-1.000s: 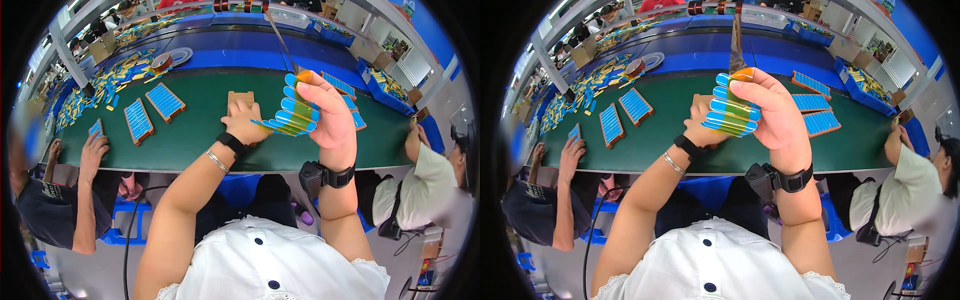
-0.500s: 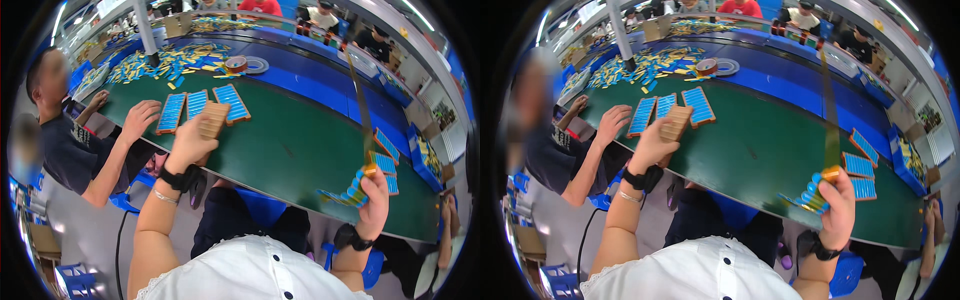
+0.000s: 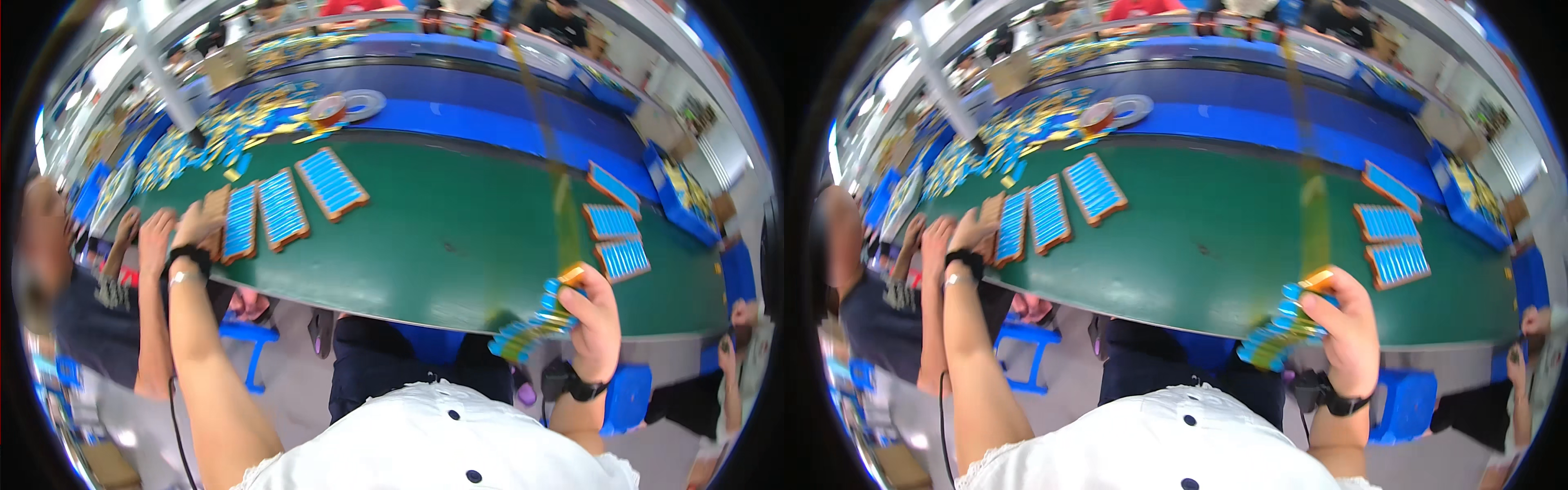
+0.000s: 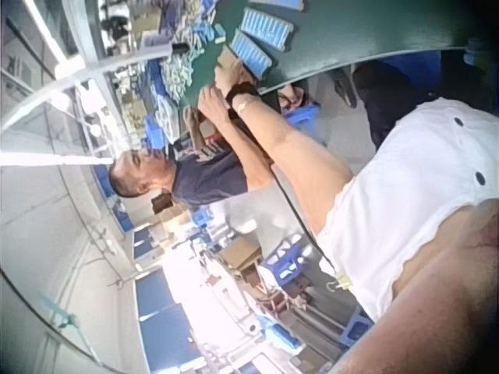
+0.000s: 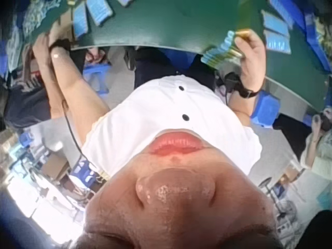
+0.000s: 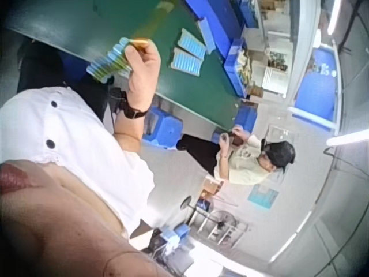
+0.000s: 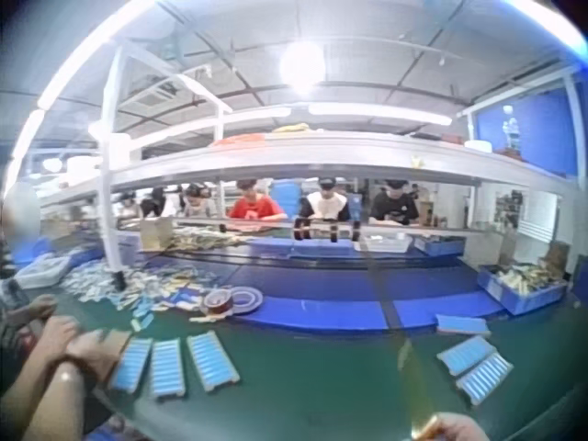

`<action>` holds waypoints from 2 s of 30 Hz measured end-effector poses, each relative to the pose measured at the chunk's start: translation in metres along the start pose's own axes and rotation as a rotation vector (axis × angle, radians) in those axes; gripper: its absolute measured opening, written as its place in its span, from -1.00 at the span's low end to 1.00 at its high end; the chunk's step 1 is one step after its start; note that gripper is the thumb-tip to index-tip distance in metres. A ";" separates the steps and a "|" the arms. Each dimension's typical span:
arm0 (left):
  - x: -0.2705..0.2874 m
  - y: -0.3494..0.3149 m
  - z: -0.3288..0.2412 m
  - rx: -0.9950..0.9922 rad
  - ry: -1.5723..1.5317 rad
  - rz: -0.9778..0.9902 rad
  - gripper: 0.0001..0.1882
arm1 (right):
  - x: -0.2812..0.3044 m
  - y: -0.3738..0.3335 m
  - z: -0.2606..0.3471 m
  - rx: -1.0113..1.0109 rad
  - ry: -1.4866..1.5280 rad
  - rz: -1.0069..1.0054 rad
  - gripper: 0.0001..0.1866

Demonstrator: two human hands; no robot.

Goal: Taping small blue cylindrical components into a wooden jig using yellow adhesive tape.

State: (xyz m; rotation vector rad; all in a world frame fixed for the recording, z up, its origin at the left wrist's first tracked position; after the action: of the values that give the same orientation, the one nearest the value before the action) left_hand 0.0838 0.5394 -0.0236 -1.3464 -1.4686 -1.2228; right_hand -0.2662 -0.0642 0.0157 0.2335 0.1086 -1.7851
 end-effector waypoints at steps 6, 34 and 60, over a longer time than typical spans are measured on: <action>0.029 -0.057 -0.202 -0.330 -0.781 0.029 -0.43 | -0.022 0.005 -0.013 -0.056 0.037 0.052 -0.78; 0.039 -0.115 -0.535 -0.727 -1.942 1.510 0.02 | -0.043 -0.087 -0.111 -0.435 0.134 0.043 -0.57; 0.028 -0.097 -0.518 -0.805 -1.864 1.769 -0.09 | 0.296 0.024 0.006 -0.259 -1.022 -0.637 -0.13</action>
State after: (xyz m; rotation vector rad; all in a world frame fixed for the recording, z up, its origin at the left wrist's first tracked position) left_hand -0.0456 0.0457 0.1089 -3.2265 0.3036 1.1576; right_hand -0.3054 -0.3530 -0.0414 -1.0006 -0.3546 -2.2775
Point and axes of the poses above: each hand's wrist, its own y-axis towards the middle knuckle, its own x-axis out of the back of the hand, z = x × y, the point moved 6 cm from there along y, towards the middle knuckle, and after that the axes turned 4 degrees about z, right-handed, at the moved point
